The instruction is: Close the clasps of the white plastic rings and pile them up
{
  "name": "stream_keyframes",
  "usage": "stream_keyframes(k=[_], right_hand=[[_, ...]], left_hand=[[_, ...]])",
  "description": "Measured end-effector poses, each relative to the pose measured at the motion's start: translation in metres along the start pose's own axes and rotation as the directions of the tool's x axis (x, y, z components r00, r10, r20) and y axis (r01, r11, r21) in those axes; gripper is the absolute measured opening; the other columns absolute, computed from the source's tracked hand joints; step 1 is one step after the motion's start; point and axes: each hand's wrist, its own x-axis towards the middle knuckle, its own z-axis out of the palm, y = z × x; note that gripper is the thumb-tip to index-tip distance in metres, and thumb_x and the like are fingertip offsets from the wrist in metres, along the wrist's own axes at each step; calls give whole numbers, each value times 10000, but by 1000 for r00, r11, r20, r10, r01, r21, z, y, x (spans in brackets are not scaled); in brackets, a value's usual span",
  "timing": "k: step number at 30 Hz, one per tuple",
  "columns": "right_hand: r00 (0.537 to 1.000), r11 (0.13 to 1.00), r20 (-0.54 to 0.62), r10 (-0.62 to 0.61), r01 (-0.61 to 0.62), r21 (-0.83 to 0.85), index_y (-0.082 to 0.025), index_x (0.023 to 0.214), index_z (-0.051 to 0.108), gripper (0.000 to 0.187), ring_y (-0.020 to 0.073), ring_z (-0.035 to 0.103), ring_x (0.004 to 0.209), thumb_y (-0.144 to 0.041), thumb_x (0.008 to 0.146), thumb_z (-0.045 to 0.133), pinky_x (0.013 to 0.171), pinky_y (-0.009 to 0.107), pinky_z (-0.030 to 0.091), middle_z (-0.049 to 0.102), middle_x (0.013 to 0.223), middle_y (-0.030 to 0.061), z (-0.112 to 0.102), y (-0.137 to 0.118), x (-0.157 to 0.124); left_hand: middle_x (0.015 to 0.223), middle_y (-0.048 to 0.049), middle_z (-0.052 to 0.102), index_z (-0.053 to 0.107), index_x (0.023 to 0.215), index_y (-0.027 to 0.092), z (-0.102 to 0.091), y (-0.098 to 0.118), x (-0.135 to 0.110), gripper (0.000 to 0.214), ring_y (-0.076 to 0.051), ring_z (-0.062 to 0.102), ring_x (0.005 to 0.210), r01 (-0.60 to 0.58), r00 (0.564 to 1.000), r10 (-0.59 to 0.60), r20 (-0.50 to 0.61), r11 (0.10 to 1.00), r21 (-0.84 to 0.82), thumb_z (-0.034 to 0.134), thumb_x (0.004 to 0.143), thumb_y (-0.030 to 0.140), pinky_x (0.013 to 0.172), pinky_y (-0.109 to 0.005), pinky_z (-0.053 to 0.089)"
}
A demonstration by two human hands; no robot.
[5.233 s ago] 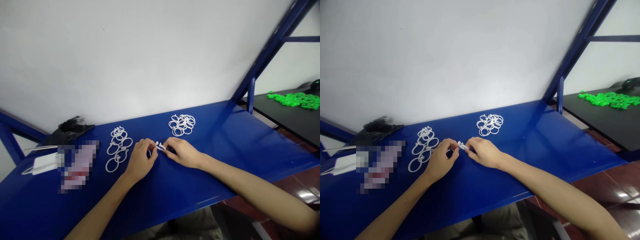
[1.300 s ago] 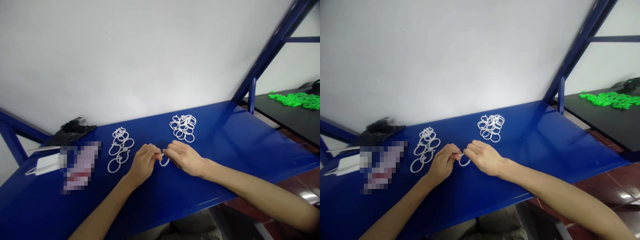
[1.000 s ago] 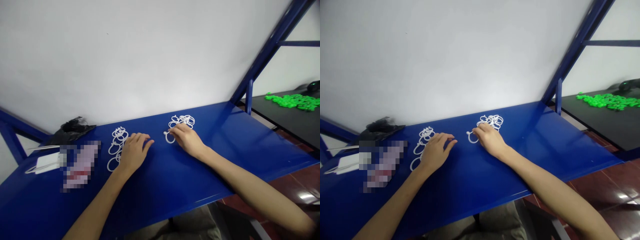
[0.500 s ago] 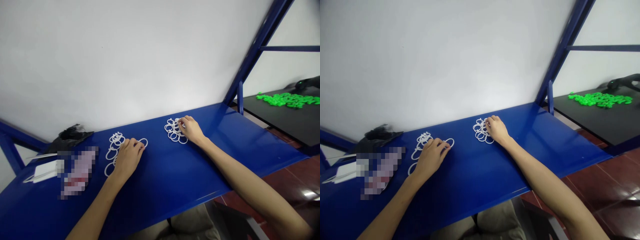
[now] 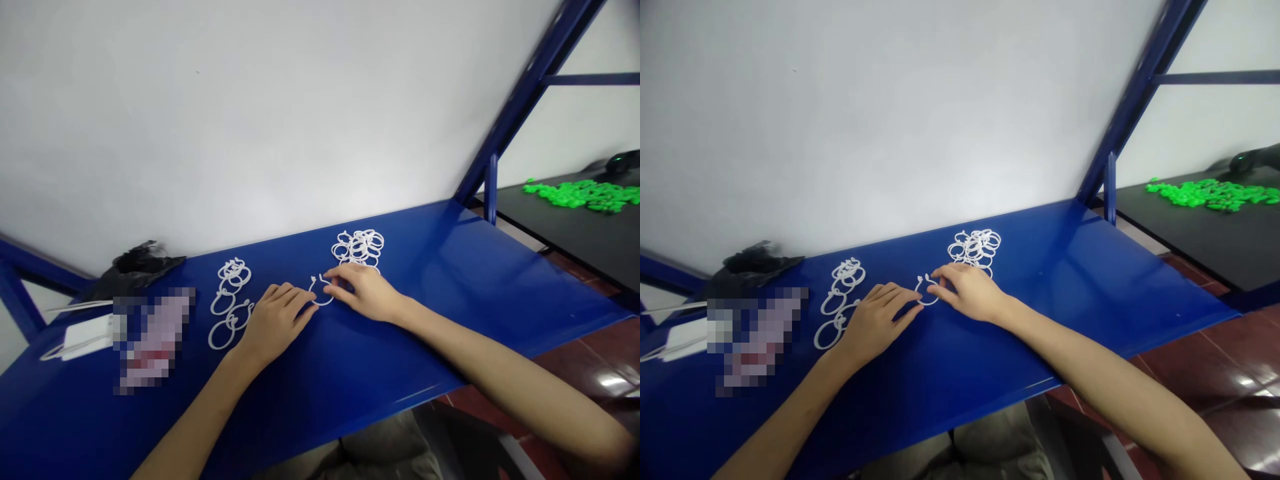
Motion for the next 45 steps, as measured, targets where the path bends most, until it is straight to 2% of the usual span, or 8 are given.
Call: stream_keyframes(k=[4,9,15,19,27,39,42,45], right_hand=[[998,998,52,35,-38,48,-173,1096,654,214,151,665,793,-280,991,501,734,283,505,717,940,49,10,-5,-4],[988,984,83,-132,120,131,-164,1085,663,225,155,672,874,-268,1010,479,780,282,520,721,1003,70,9,-4,-6],[974,977,124,-188,173,125,-171,1113,666,235,152,665,834,-287,1013,487,745,283,516,720,963,65,11,-5,-5],[980,976,109,-169,151,156,-170,1085,657,206,156,667,875,-270,1008,495,769,286,522,726,989,64,11,-6,-6],[954,962,121,-274,273,26,-135,947,628,280,160,547,732,-263,1042,397,666,280,467,641,810,66,12,-15,-11],[922,937,171,-347,348,27,-115,984,635,242,165,521,734,-208,1029,416,662,271,442,627,781,59,13,-16,-13],[928,934,102,-357,355,42,-111,1020,651,256,162,544,750,-223,1029,421,686,271,464,639,811,67,14,-13,-9],[946,946,14,-322,322,18,-120,1080,668,275,178,587,817,-265,1026,440,745,298,501,665,886,89,10,-2,-2]], left_hand=[[889,-7,732,637,972,219,-1,5,0,90,-169,652,813,-26,999,22,-42,995,-91,589,939,287,788,-339,455],[807,24,714,576,1160,221,-1,9,-1,228,-144,662,761,53,979,-97,-180,971,-235,592,942,286,785,-305,497],[846,6,719,637,919,224,3,8,-2,168,-141,660,771,147,980,-179,-89,948,-282,543,966,355,735,-275,504],[794,15,704,622,883,222,4,8,-1,164,-136,633,717,112,980,-151,-130,957,-267,540,969,335,701,-273,476],[711,27,701,594,883,218,9,3,-7,145,-138,614,653,37,990,-71,-121,964,-264,486,971,180,673,-297,436],[671,58,657,520,837,216,11,11,-9,206,-110,563,601,-124,979,69,-192,950,-287,458,946,52,632,-276,404],[695,43,661,545,861,215,9,9,-5,156,-114,564,605,-73,982,25,-187,964,-257,471,972,134,638,-270,425],[816,-3,693,603,995,210,4,-5,0,148,-166,623,759,71,992,-84,-98,988,-135,540,964,341,736,-305,472]])
